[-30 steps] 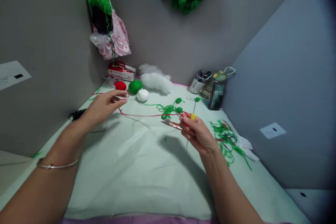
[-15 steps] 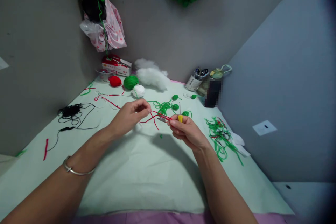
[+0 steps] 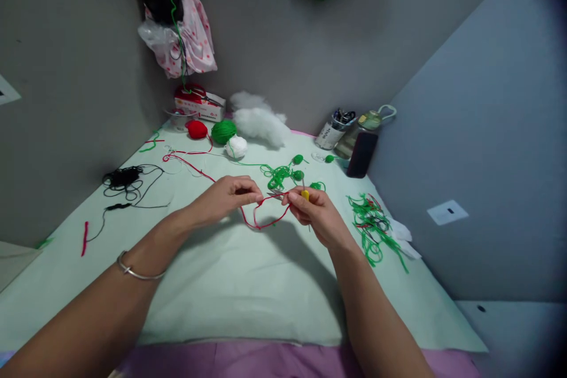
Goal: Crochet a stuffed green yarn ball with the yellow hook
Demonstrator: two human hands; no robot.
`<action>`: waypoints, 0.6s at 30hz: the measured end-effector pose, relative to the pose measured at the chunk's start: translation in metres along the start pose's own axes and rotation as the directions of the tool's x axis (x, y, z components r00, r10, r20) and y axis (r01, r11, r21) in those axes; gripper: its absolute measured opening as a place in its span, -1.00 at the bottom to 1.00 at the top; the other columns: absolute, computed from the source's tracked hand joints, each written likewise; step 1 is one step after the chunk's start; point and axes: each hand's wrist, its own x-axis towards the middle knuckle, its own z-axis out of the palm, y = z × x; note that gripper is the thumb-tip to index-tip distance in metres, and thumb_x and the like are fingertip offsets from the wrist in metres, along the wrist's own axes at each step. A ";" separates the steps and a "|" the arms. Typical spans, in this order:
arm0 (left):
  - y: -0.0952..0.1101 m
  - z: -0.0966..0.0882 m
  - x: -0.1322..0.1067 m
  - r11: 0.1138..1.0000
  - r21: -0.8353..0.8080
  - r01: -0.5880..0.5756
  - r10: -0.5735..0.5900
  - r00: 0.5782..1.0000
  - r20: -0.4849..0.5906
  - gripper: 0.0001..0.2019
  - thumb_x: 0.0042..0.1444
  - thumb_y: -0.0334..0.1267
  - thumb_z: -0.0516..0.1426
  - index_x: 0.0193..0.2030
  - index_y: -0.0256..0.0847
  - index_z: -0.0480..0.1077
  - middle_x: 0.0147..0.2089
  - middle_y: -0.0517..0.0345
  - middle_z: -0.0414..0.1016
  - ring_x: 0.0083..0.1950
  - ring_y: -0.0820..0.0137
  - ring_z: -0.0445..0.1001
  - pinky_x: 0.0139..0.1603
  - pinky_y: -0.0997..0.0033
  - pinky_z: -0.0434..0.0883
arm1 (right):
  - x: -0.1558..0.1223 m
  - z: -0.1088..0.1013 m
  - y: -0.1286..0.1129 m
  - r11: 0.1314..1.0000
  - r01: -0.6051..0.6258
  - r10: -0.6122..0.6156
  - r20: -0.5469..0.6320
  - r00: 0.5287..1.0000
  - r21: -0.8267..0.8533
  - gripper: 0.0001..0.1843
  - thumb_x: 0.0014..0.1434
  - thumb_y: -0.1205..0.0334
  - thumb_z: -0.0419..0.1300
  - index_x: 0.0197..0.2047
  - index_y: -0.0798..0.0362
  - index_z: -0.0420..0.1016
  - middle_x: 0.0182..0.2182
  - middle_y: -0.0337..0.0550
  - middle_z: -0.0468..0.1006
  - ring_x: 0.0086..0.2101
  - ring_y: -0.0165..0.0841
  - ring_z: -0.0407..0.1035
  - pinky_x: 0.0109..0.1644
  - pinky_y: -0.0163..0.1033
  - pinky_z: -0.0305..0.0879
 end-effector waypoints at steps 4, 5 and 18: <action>-0.001 -0.003 -0.005 0.992 -0.031 0.125 -0.118 0.980 0.163 -0.71 0.25 0.04 0.24 -0.26 -0.15 0.58 -0.29 0.18 0.50 -0.27 0.37 0.37 -0.23 0.35 0.27 | 0.004 -0.006 0.001 1.000 0.026 -0.025 -0.108 0.994 0.003 -0.59 0.16 -0.14 0.41 -0.35 0.09 0.59 -0.65 -0.42 0.20 -0.60 -0.56 -0.10 -0.51 -0.28 -0.27; -0.002 0.001 -0.005 0.990 -0.069 0.123 -0.113 0.986 0.125 -0.71 0.24 0.05 0.24 -0.20 -0.15 0.57 -0.28 0.18 0.49 -0.28 0.38 0.36 -0.25 0.36 0.27 | 0.005 -0.006 0.001 1.000 0.020 -0.020 -0.106 0.994 0.000 -0.58 0.16 -0.14 0.41 -0.35 0.08 0.59 -0.65 -0.42 0.20 -0.60 -0.56 -0.10 -0.51 -0.28 -0.28; -0.005 0.025 -0.005 0.970 -0.238 0.042 -0.032 0.998 0.046 -0.73 0.24 0.01 0.27 -0.29 -0.14 0.62 -0.35 0.17 0.57 -0.32 0.39 0.45 -0.21 0.34 0.41 | 0.003 -0.009 -0.002 0.990 0.025 -0.016 -0.063 0.998 0.138 -0.63 0.13 -0.08 0.45 -0.38 0.07 0.58 -0.66 -0.40 0.26 -0.62 -0.57 -0.15 -0.53 -0.31 -0.31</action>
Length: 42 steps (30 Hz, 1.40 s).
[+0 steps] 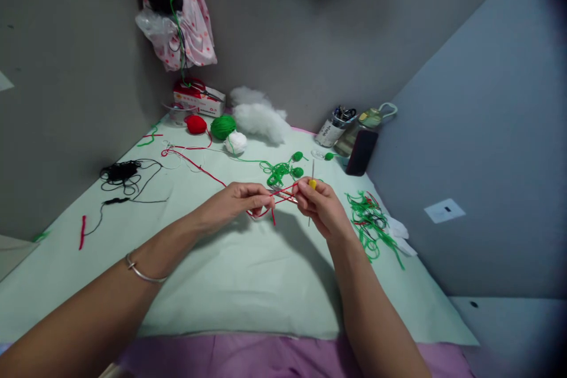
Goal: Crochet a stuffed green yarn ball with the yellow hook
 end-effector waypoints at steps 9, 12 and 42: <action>0.001 0.005 0.001 0.984 -0.154 -0.091 0.030 0.933 -0.359 -0.64 0.17 0.01 0.35 0.01 -0.16 0.65 0.04 -0.02 0.71 0.01 0.25 0.62 0.15 0.19 0.50 | -0.017 -0.005 -0.011 0.930 0.017 0.209 0.565 0.799 -0.368 -0.62 0.26 -0.08 0.36 -0.10 0.07 0.74 -0.55 -0.27 0.46 -0.52 -0.47 0.28 -0.41 -0.29 0.14; 0.002 0.008 0.001 0.957 -0.263 -0.121 0.003 0.913 -0.409 -0.68 0.14 0.01 0.36 -0.14 -0.20 0.63 -0.11 0.01 0.72 -0.05 0.27 0.64 0.13 0.17 0.53 | -0.010 0.004 -0.003 0.949 -0.026 0.111 0.256 0.960 -0.313 -0.61 0.24 -0.12 0.37 -0.22 0.08 0.72 -0.59 -0.33 0.38 -0.57 -0.53 0.10 -0.49 -0.31 -0.06; -0.014 0.000 0.001 0.795 0.553 -0.249 0.502 0.783 -0.369 -0.92 0.22 -0.21 0.32 -0.25 -0.03 0.70 -0.24 0.10 0.52 -0.08 0.22 0.44 0.05 0.18 0.38 | 0.004 0.032 0.036 0.964 -0.251 0.262 0.164 0.951 -0.087 -0.59 -0.04 -0.06 0.51 -0.41 0.08 0.53 -0.54 -0.25 0.59 -0.63 -0.58 -0.04 -0.56 -0.30 -0.20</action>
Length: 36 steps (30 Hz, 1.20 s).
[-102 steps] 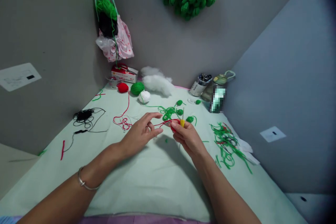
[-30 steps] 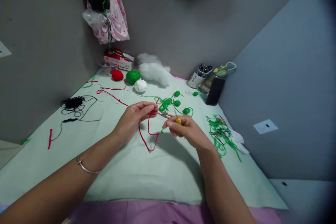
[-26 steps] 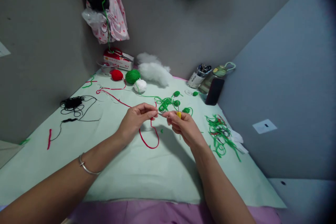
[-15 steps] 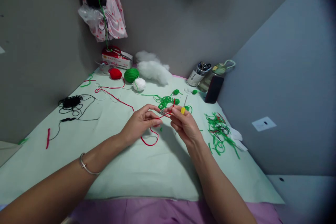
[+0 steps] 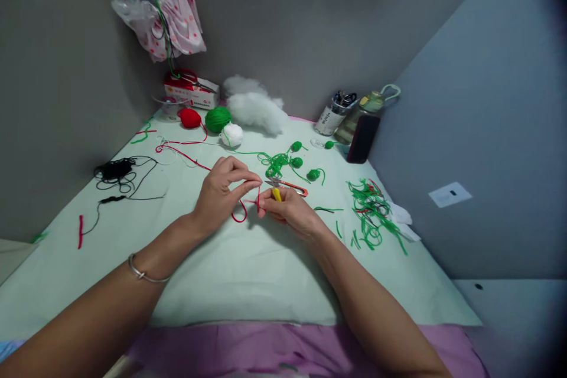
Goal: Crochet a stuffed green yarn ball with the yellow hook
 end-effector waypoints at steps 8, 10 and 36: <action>-0.014 0.007 0.001 0.986 0.167 0.031 -0.034 0.999 0.012 -0.93 0.20 -0.26 0.31 -0.18 -0.08 0.64 -0.15 0.08 0.54 0.00 0.16 0.47 0.12 0.12 0.37 | -0.006 0.007 -0.006 0.998 0.040 -0.041 0.022 0.999 0.048 -0.57 -0.01 -0.10 0.52 -0.39 0.10 0.58 -0.48 -0.27 0.56 -0.61 -0.60 -0.07 -0.52 -0.28 -0.24; -0.011 0.004 0.000 0.985 0.172 0.032 -0.022 0.998 -0.062 -0.88 0.22 -0.24 0.31 -0.10 -0.08 0.61 -0.06 0.05 0.55 0.07 0.14 0.45 0.18 0.10 0.36 | -0.006 0.005 -0.007 0.996 0.058 -0.053 -0.067 0.996 0.070 -0.55 -0.06 -0.09 0.55 -0.43 0.09 0.54 -0.53 -0.31 0.49 -0.62 -0.61 -0.09 -0.51 -0.27 -0.27; 0.010 0.020 -0.012 0.662 -0.506 0.553 -0.459 0.833 0.309 -0.80 0.05 -0.09 0.42 -0.29 -0.14 0.65 -0.29 0.19 0.64 -0.23 0.40 0.55 -0.04 0.37 0.47 | -0.004 0.008 -0.005 0.948 0.207 -0.132 -0.296 0.946 0.241 -0.52 -0.23 -0.03 0.64 -0.46 0.09 0.54 -0.66 -0.49 0.20 -0.62 -0.62 -0.11 -0.53 -0.31 -0.22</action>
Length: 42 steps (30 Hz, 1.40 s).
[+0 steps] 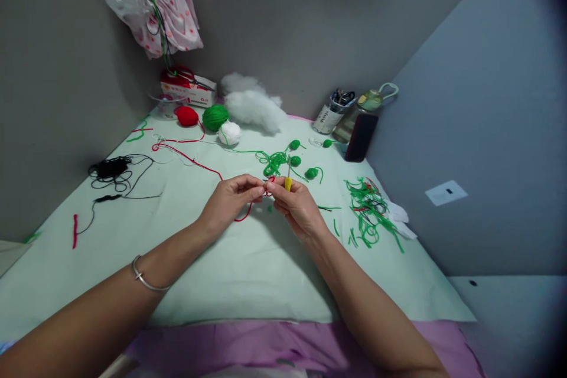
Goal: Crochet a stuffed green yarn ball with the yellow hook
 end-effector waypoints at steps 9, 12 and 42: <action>-0.001 0.008 -0.003 0.985 -0.121 0.121 -0.110 0.990 0.091 -0.71 0.01 0.00 0.45 -0.30 -0.19 0.67 -0.30 0.15 0.59 -0.24 0.40 0.53 -0.08 0.36 0.48 | 0.002 -0.001 0.004 0.999 0.051 -0.051 -0.041 0.998 0.001 -0.56 -0.18 -0.01 0.62 -0.45 0.08 0.54 -0.62 -0.45 0.30 -0.62 -0.61 -0.08 -0.54 -0.32 -0.15; -0.001 0.010 -0.003 0.984 -0.129 0.119 -0.110 0.991 0.074 -0.71 0.00 0.00 0.46 -0.29 -0.18 0.67 -0.28 0.16 0.60 -0.25 0.41 0.51 -0.08 0.37 0.45 | 0.002 0.000 0.006 0.993 0.108 -0.111 -0.074 0.991 -0.041 -0.61 -0.12 -0.01 0.58 -0.44 0.07 0.57 -0.57 -0.41 0.37 -0.60 -0.59 -0.04 -0.53 -0.31 -0.12; 0.020 0.015 -0.054 0.993 -0.088 0.079 -0.081 0.997 -0.011 -0.79 0.06 -0.06 0.43 -0.32 -0.14 0.62 -0.25 0.14 0.59 -0.14 0.30 0.47 -0.01 0.31 0.37 | -0.085 -0.003 -0.007 0.794 0.579 -0.600 -0.088 0.795 -0.183 -0.95 0.31 0.24 0.37 -0.19 -0.10 0.70 -0.24 -0.19 0.64 -0.33 -0.39 0.56 -0.26 -0.22 0.53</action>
